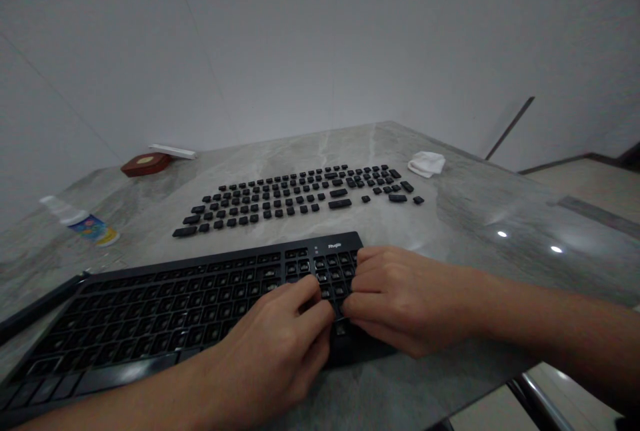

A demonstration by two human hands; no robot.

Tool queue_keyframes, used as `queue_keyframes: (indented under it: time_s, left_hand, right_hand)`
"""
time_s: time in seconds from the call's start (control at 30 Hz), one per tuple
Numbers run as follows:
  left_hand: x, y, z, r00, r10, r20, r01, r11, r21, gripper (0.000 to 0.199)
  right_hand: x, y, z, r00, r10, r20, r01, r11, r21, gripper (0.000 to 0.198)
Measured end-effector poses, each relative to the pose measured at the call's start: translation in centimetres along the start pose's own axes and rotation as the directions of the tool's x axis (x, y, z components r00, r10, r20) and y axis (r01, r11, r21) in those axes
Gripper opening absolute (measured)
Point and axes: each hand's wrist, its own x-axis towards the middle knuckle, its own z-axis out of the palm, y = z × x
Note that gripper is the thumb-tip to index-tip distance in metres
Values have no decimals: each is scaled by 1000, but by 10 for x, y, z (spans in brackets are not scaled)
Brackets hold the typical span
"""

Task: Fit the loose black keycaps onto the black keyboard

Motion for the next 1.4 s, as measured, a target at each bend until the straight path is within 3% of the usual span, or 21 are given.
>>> queue_keyframes:
  time_s: [0.2,0.5,0.87,1.17,1.4]
  left_hand:
    - [-1,-1,1,1000,8,-26,-8,1000,0,17]
    - [1,-2,3,999,22,-49,-22,1000,3,19]
    - [-1,-1,1,1000,5,-29,-5,1000,2,19]
    - [0,-1,3,999,18,-46,-17,1000,10,19]
    - [0,-2,2,999,25,-42,-24,1000,21,20]
  right_hand:
    - [-1,0,-1,999,-25,-25,26,999,20,25]
    - [-2,2,1,998,-26,53,27,999,-34,26]
    - [-2,3,-5,996,-81,20,83,992,-99,19]
    - [-3,3,2,995,-59,76,69,989,-129,17]
    - [-3,1,-4,998,-60,30,63,994,-90,20]
